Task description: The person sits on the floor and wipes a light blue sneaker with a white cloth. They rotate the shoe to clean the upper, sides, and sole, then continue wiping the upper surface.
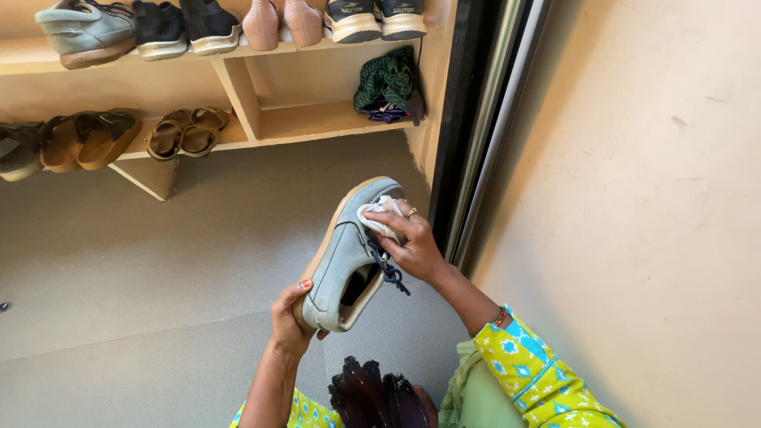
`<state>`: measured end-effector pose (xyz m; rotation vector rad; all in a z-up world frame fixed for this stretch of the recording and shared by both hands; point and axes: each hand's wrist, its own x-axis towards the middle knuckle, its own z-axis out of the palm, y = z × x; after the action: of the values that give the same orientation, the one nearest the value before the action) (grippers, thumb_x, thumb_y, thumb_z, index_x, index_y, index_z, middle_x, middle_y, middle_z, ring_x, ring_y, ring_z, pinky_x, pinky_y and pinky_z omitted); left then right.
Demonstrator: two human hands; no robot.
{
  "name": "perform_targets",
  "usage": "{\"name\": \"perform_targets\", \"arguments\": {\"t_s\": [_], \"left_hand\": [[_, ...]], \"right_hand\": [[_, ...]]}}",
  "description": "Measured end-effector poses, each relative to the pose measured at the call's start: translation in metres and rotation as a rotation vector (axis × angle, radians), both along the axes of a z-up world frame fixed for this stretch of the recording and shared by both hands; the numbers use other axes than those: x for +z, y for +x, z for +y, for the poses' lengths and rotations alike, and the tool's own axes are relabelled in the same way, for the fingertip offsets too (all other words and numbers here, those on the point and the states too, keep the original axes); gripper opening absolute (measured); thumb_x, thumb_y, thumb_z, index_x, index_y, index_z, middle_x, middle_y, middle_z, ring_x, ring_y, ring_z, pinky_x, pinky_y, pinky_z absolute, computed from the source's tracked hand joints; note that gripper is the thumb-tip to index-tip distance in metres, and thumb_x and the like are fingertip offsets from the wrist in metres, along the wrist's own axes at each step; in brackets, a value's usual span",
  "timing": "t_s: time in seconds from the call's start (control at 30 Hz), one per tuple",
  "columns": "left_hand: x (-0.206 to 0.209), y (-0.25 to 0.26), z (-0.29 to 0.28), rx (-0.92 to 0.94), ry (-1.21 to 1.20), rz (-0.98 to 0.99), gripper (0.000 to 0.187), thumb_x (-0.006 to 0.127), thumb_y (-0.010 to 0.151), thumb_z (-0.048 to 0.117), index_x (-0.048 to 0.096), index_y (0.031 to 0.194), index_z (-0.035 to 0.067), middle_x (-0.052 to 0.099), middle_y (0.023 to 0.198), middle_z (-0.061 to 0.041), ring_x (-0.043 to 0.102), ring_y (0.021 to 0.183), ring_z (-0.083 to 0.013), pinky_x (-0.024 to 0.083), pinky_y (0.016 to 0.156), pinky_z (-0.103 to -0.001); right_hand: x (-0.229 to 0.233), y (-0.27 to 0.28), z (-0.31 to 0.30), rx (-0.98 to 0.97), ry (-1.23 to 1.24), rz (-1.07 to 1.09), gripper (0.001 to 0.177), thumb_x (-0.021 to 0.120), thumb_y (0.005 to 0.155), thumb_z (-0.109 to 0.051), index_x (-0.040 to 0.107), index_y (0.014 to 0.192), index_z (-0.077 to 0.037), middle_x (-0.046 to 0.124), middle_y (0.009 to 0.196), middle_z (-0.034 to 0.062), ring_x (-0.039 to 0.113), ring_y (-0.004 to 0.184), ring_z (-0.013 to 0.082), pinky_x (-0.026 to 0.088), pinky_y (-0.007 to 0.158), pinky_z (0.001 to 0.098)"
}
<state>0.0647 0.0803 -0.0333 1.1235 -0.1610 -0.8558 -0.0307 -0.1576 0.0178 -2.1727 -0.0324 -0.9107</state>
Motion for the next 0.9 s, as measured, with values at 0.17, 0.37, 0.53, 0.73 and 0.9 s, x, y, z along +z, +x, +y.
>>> {"name": "perform_targets", "arguments": {"t_s": [0.17, 0.37, 0.53, 0.73, 0.9], "left_hand": [[-0.005, -0.003, -0.004, 0.033, 0.025, 0.122, 0.069, 0.057, 0.078, 0.053, 0.063, 0.105, -0.010, 0.064, 0.060, -0.015, 0.061, 0.038, -0.0222, 0.038, 0.024, -0.034], [-0.006, -0.004, -0.008, 0.002, 0.051, 0.086, 0.070, 0.056, 0.077, 0.054, 0.065, 0.106, -0.009, 0.065, 0.060, -0.015, 0.062, 0.040, -0.0219, 0.037, 0.025, -0.033], [-0.009, -0.007, -0.016, -0.029, 0.027, 0.074, 0.068, 0.056, 0.079, 0.053, 0.064, 0.106, -0.009, 0.065, 0.062, -0.015, 0.063, 0.042, -0.0218, 0.039, 0.026, -0.033], [-0.007, -0.004, -0.015, 0.047, 0.032, 0.086, 0.062, 0.055, 0.080, 0.052, 0.064, 0.106, -0.004, 0.064, 0.063, -0.012, 0.061, 0.042, -0.0211, 0.038, 0.026, -0.033], [0.002, -0.009, -0.017, 0.078, -0.049, 0.151, 0.055, 0.047, 0.085, 0.051, 0.061, 0.106, 0.002, 0.063, 0.067, -0.012, 0.058, 0.042, -0.0191, 0.039, 0.026, -0.029]], "right_hand": [[-0.007, 0.012, -0.023, -0.308, -0.058, 0.141, 0.054, 0.072, 0.081, 0.004, 0.067, 0.131, -0.014, 0.056, 0.121, 0.0212, 0.063, 0.102, 0.0341, 0.060, 0.084, 0.0359], [-0.011, 0.009, -0.030, -0.428, -0.063, 0.011, 0.048, 0.069, 0.087, 0.003, 0.061, 0.134, -0.008, 0.061, 0.119, 0.0188, 0.065, 0.104, 0.0348, 0.055, 0.090, 0.0435], [-0.019, 0.010, -0.017, -0.329, 0.019, 0.255, 0.049, 0.066, 0.084, 0.002, 0.064, 0.130, -0.016, 0.057, 0.120, 0.0196, 0.063, 0.103, 0.0325, 0.058, 0.086, 0.0377], [-0.017, -0.001, -0.038, 0.039, -0.057, 0.350, 0.048, 0.061, 0.070, 0.008, 0.074, 0.111, -0.012, 0.062, 0.109, 0.0159, 0.062, 0.107, 0.0331, 0.052, 0.096, 0.0475], [-0.018, 0.000, -0.069, -0.235, -0.017, 0.580, 0.040, 0.063, 0.077, 0.006, 0.078, 0.107, -0.015, 0.063, 0.099, 0.0103, 0.062, 0.094, 0.0251, 0.055, 0.084, 0.0393]]}}
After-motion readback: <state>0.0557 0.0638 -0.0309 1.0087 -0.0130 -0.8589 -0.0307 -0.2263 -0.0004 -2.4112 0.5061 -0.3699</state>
